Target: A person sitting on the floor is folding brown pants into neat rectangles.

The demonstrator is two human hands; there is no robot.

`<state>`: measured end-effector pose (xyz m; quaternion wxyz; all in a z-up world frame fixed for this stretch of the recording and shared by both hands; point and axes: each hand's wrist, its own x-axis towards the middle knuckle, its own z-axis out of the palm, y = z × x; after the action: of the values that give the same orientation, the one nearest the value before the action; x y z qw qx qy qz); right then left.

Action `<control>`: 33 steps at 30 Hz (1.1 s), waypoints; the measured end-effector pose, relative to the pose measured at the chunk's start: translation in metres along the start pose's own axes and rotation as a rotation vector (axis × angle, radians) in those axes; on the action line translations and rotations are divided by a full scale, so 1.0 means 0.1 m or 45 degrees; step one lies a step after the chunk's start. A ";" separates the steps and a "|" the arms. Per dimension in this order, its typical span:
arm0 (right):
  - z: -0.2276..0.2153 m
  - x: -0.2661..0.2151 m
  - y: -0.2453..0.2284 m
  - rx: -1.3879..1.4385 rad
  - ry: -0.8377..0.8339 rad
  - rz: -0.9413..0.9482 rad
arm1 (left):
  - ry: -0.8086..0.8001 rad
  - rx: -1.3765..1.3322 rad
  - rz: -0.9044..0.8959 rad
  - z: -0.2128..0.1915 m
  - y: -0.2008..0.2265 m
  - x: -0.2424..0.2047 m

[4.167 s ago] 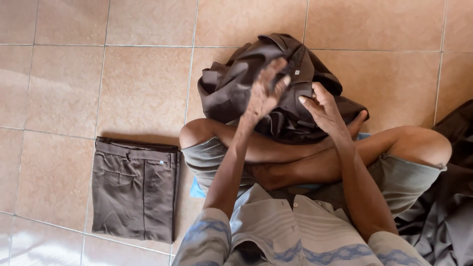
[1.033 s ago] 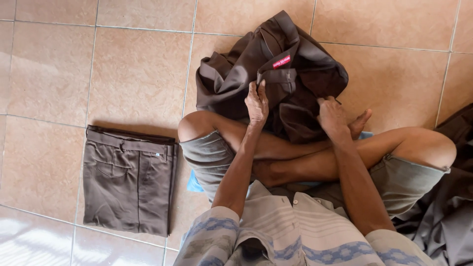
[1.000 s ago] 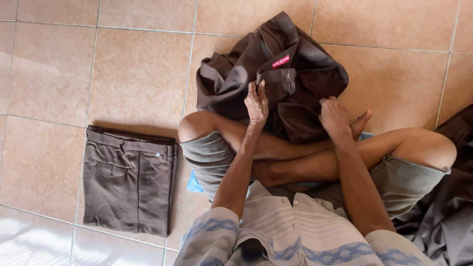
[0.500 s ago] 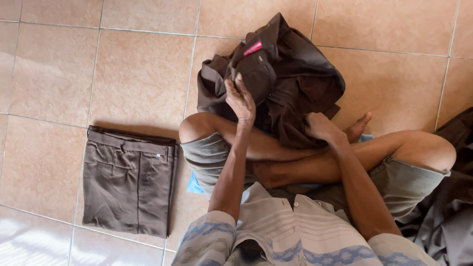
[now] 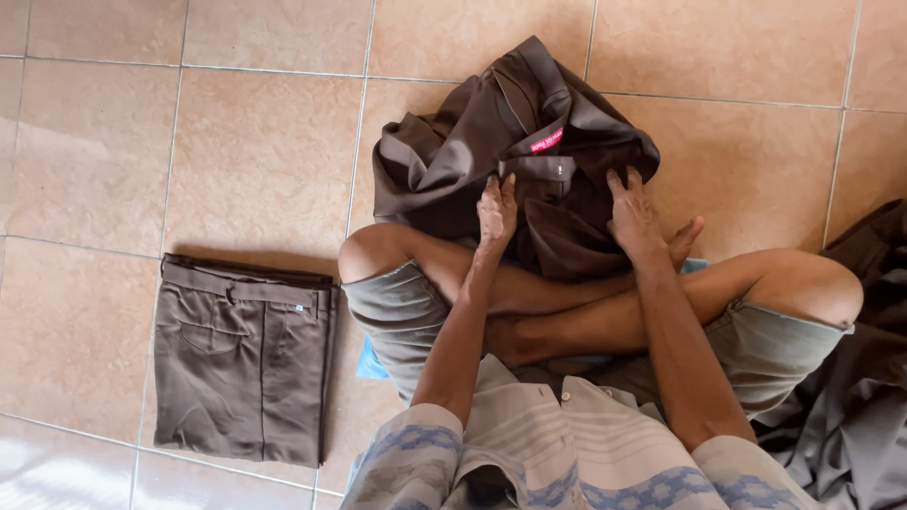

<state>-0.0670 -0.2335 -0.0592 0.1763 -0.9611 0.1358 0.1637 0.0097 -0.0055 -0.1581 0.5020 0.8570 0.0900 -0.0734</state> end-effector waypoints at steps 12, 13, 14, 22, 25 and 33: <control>-0.09 0.01 0.11 -0.115 0.601 -0.360 | 0.381 -0.154 0.190 -1.01 1.02 -0.14; -0.26 -0.02 0.05 -0.062 0.544 -0.388 | 0.516 -0.135 0.349 -1.12 1.15 -0.10; -0.43 -0.04 -0.01 -0.010 0.488 -0.416 | 0.651 -0.114 0.507 -1.23 1.28 -0.07; -0.95 0.15 -0.13 0.834 0.506 -0.075 | 0.629 -0.034 0.770 -1.56 2.07 -0.35; -1.10 -0.18 -0.35 1.271 0.297 -0.016 | 0.436 -0.050 0.747 -1.46 2.15 -0.52; -1.26 -0.72 -0.68 1.261 0.179 -0.521 | 0.117 -0.269 0.606 -1.29 1.93 -0.68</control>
<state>-0.0772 -0.2056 0.0983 0.6271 -0.7784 0.0182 -0.0225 -0.0078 0.0091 0.0820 0.5874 0.7993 -0.0841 0.0954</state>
